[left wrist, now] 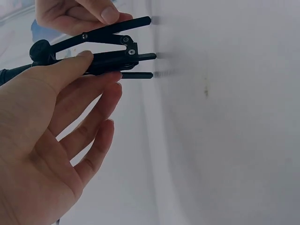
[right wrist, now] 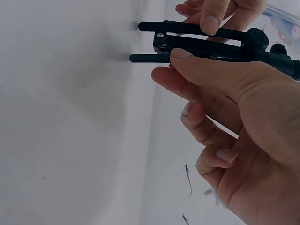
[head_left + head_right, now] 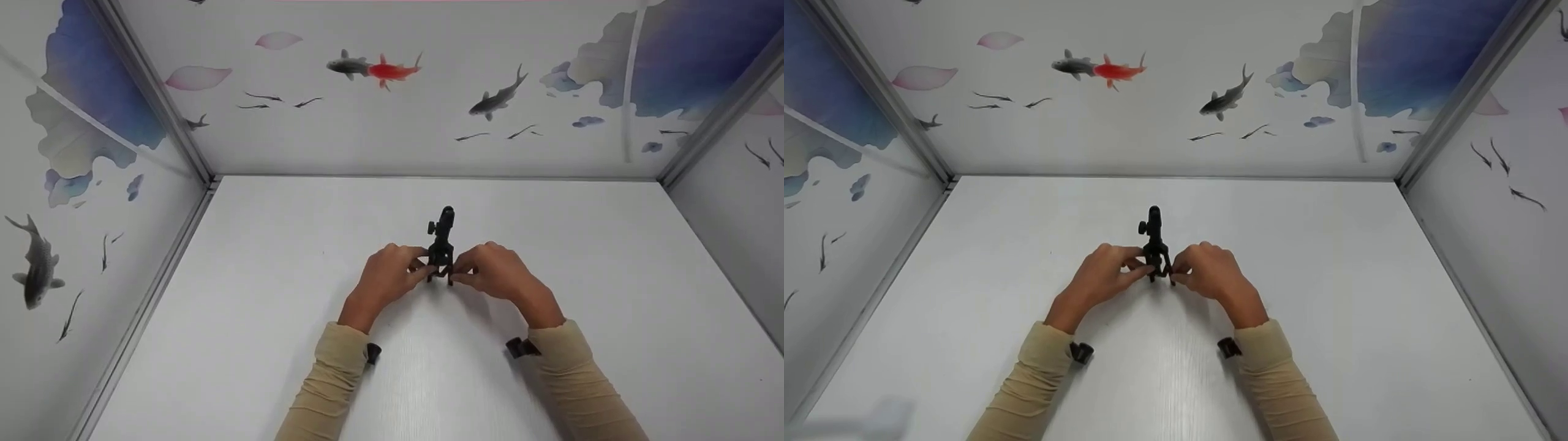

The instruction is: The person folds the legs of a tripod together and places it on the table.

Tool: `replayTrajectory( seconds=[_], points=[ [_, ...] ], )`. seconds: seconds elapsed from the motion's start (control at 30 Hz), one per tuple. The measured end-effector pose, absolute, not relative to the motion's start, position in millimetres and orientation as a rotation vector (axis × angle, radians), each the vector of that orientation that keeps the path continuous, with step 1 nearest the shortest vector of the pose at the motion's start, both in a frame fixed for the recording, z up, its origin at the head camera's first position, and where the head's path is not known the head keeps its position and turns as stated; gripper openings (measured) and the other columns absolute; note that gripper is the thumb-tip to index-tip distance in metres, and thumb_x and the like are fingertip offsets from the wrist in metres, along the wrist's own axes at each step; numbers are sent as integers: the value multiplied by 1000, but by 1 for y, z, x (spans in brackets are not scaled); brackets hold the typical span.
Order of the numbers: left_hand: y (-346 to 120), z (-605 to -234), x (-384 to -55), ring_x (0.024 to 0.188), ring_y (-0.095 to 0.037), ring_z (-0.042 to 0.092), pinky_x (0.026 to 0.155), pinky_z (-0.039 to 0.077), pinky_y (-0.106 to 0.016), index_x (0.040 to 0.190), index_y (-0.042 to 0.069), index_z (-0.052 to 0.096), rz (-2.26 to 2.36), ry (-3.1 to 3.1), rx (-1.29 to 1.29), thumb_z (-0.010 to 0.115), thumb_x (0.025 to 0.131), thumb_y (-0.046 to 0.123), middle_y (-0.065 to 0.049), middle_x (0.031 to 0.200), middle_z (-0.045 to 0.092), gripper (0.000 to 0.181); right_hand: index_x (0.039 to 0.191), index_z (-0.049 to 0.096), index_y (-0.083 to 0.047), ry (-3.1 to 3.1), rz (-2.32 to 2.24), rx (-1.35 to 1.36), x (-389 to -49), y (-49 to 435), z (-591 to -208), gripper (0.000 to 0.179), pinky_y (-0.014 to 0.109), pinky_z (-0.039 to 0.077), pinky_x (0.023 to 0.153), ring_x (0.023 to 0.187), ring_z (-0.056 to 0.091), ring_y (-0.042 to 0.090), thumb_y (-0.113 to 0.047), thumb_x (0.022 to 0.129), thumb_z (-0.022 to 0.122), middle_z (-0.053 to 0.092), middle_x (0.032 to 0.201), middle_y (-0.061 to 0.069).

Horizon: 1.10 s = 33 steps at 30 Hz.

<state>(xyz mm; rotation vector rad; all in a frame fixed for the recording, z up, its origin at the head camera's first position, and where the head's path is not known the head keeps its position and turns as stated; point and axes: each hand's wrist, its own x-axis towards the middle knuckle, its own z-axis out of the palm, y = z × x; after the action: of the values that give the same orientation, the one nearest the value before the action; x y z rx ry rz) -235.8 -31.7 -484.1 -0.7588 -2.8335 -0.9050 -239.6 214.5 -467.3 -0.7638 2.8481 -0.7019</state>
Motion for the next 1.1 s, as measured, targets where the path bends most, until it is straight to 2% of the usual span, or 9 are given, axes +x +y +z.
replayTrajectory(
  seconds=[0.13,0.33,0.57,0.8,1.1],
  points=[
    [-30,-483,-235,97,-17,81,81,63,-40,119,16,84,-874,-2830,-780,77,103,29,-1,101,86,22,98,89,-19,2889,-663,-805,-241,211,-470,5,31,51,66,74,67,6,-21,94,86,84,89,-9],
    [-29,-483,-232,97,-25,76,79,60,-43,116,18,85,-827,-2839,-777,75,104,31,-2,101,85,21,96,89,-19,2933,-643,-854,-241,210,-472,4,33,51,67,74,66,8,-21,93,87,83,87,-9],
    [-30,-481,-233,94,-19,79,78,60,-39,117,15,86,-904,-2854,-802,76,103,27,-2,103,85,21,99,89,-19,2943,-687,-916,-241,211,-477,7,31,52,67,76,69,6,-21,92,89,84,88,-8],
    [-30,-482,-233,94,-23,72,78,54,-39,119,17,86,-931,-2870,-789,76,103,27,-2,106,85,21,99,90,-21,2954,-720,-974,-242,213,-481,8,28,49,63,72,67,5,-20,91,89,84,87,-9],
    [-32,-481,-233,97,-20,78,76,60,-39,120,17,85,-911,-2871,-751,77,102,30,-2,107,85,24,104,89,-21,2925,-722,-1027,-243,211,-482,12,25,47,61,68,61,2,-20,92,88,84,89,-7]
  ],
)
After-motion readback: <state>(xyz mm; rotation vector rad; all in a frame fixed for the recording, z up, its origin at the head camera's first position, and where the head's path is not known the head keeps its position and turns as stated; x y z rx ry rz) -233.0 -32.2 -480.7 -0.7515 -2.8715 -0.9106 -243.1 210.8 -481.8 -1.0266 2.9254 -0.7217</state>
